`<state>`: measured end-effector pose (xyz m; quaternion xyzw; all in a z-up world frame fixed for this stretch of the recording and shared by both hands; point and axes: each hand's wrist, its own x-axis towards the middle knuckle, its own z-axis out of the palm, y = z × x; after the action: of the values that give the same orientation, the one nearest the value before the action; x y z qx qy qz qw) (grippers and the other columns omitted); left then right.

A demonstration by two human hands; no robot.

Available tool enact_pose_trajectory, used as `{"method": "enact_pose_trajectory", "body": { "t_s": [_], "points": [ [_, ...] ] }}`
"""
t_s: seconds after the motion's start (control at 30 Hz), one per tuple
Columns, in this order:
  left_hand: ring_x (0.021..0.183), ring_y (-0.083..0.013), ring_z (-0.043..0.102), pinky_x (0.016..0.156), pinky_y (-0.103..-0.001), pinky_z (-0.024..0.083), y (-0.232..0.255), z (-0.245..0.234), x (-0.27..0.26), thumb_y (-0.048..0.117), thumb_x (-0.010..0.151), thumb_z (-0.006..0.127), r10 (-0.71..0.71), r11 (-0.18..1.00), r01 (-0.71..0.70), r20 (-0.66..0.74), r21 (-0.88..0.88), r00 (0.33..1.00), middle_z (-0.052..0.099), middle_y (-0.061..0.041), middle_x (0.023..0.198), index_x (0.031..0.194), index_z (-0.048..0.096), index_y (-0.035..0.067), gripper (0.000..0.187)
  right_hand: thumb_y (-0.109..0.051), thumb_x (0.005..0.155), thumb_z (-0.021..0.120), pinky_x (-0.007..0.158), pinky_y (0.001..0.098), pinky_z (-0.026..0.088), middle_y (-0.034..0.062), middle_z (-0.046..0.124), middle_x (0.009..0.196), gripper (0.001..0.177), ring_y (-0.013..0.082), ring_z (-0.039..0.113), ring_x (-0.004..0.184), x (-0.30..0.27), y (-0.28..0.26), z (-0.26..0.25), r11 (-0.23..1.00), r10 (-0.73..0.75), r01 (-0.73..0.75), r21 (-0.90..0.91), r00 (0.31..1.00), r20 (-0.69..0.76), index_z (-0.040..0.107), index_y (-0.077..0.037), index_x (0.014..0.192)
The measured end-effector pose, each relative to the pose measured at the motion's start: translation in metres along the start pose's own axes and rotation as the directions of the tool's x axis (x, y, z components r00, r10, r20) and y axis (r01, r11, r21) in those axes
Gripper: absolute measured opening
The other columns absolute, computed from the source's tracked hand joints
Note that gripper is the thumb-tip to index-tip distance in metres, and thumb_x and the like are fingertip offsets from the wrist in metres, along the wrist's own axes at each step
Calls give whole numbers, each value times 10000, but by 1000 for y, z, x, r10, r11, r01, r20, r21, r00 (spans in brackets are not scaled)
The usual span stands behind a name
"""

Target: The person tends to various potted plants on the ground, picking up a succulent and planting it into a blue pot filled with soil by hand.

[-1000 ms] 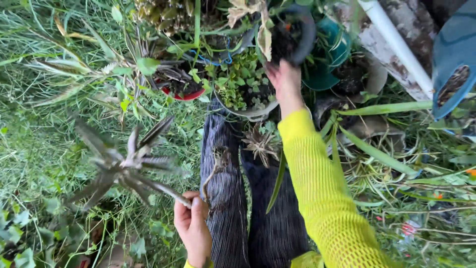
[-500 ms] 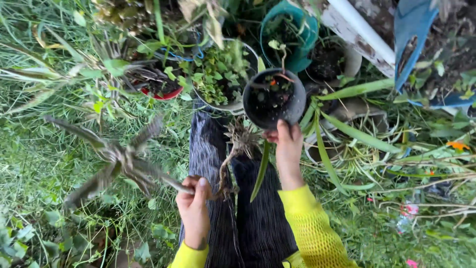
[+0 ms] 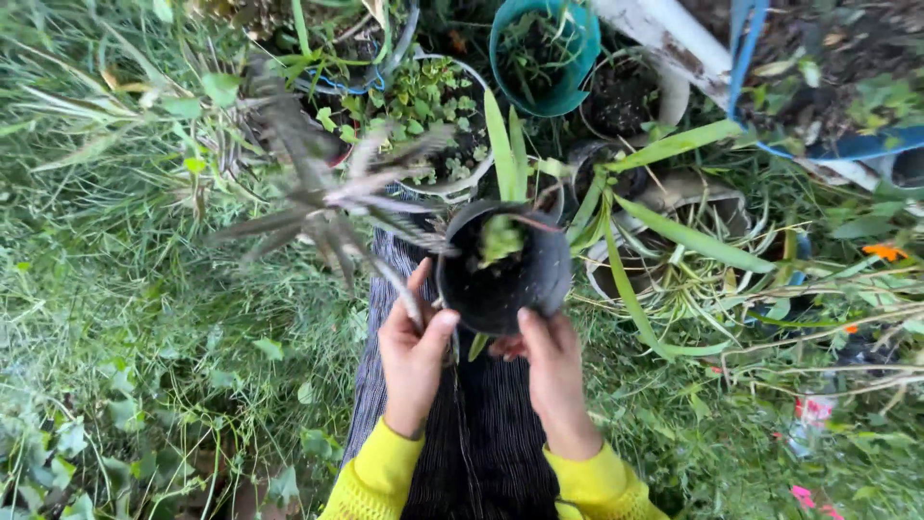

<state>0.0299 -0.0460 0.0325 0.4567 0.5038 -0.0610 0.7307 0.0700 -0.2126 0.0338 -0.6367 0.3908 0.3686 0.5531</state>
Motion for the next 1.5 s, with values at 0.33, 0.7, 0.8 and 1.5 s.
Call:
{"method": "enact_pose_trajectory", "body": {
  "t_s": [0.33,0.7,0.8,1.5],
  "points": [
    [730,14,471,640,-145,404,-4,29,-2,-24,944,644,59,997,-53,-115,55,992,613,67,951,1456,575,-34,516,-92,948,727,565,288,484,111,640,799,555,167,564,633,-51,-42,-5,678,-621,405,-614,763,-182,547,29,1459],
    [627,4,369,563,-175,345,5,47,-33,-13,898,687,222,942,-190,-93,275,971,466,97,712,1475,570,6,589,-102,904,738,592,265,559,109,760,881,424,134,702,621,-12,-102,57,605,-521,428,-671,850,72,591,4,1287],
    [620,-1,364,565,-181,363,10,49,-35,-1,894,700,281,911,-248,-56,328,958,411,77,673,1462,582,12,580,-89,939,730,593,252,532,86,731,863,299,113,666,679,-3,-92,45,690,-560,522,-502,824,86,639,20,1202],
    [574,-35,410,524,-229,397,32,76,-40,-48,844,700,320,878,-272,-62,394,945,574,-42,758,1276,689,4,435,-70,1037,602,555,204,512,63,742,934,241,72,650,661,-57,-123,20,716,-511,412,-564,859,-20,703,34,1230]
  ]
}}
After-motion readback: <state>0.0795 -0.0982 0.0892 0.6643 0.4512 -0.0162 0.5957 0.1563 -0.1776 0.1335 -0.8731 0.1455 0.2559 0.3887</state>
